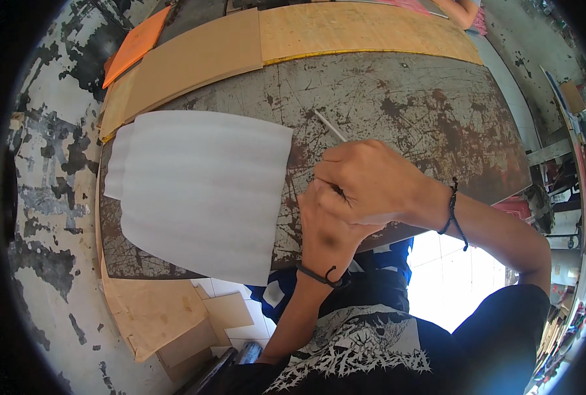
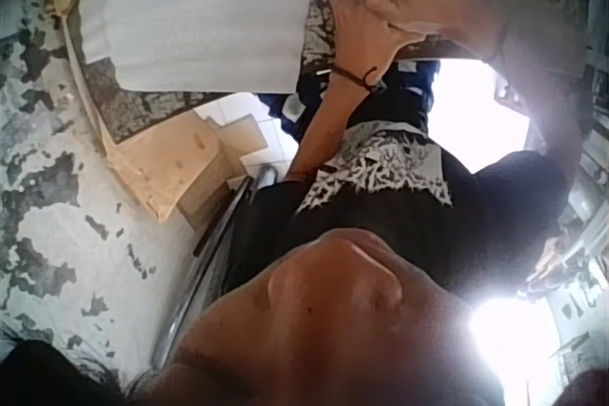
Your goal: The person uses a screwdriver to pry open the lid of a small metal can and then removes the lid by hand.
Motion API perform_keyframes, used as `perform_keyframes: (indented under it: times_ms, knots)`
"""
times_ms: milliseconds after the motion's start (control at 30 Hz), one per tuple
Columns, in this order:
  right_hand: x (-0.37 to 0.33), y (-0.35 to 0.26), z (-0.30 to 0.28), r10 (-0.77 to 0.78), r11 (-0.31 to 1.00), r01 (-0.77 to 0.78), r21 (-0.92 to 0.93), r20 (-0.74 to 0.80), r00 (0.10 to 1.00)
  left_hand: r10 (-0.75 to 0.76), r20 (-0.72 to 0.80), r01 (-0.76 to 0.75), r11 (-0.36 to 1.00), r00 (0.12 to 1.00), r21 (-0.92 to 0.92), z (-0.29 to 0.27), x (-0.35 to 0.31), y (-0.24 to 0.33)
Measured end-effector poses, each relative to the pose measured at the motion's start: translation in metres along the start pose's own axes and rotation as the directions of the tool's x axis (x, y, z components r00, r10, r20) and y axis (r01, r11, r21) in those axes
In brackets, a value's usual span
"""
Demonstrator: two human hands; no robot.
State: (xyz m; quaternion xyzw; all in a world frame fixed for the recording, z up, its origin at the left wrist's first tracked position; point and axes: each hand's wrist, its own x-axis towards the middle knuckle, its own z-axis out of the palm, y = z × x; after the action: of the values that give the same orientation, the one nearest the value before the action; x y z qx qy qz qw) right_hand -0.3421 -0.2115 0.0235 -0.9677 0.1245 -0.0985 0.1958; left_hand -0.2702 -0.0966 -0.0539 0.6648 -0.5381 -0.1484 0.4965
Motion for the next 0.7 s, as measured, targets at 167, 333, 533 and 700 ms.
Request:
perform_keyframes:
  times_ms: [167, 333, 533, 700]
  knots:
    - [0.0007, 0.001, 0.001, -0.016, 1.0, 0.016, 0.011, -0.013, 1.0, -0.022, 0.056, 0.023, 1.0, 0.998, -0.017, -0.0021, 0.001, 0.0013]
    - [-0.001, 0.0022, 0.0017, -0.018, 1.0, 0.019, 0.01, -0.015, 1.0, -0.033, 0.075, 0.037, 0.998, 0.997, -0.056, -0.001, 0.0015, 0.0009]
    - [-0.0009, 0.0001, -0.0016, -0.008, 1.0, 0.008, 0.018, -0.004, 1.0, -0.026, 0.065, 0.028, 0.999, 0.998, -0.034, -0.0032, 0.0011, 0.0036]
    - [0.001, -0.0004, -0.0033, -0.019, 0.999, 0.019, 0.026, 0.002, 1.0, -0.02, 0.044, 0.021, 0.999, 0.999, -0.032, -0.0003, 0.0004, 0.0026]
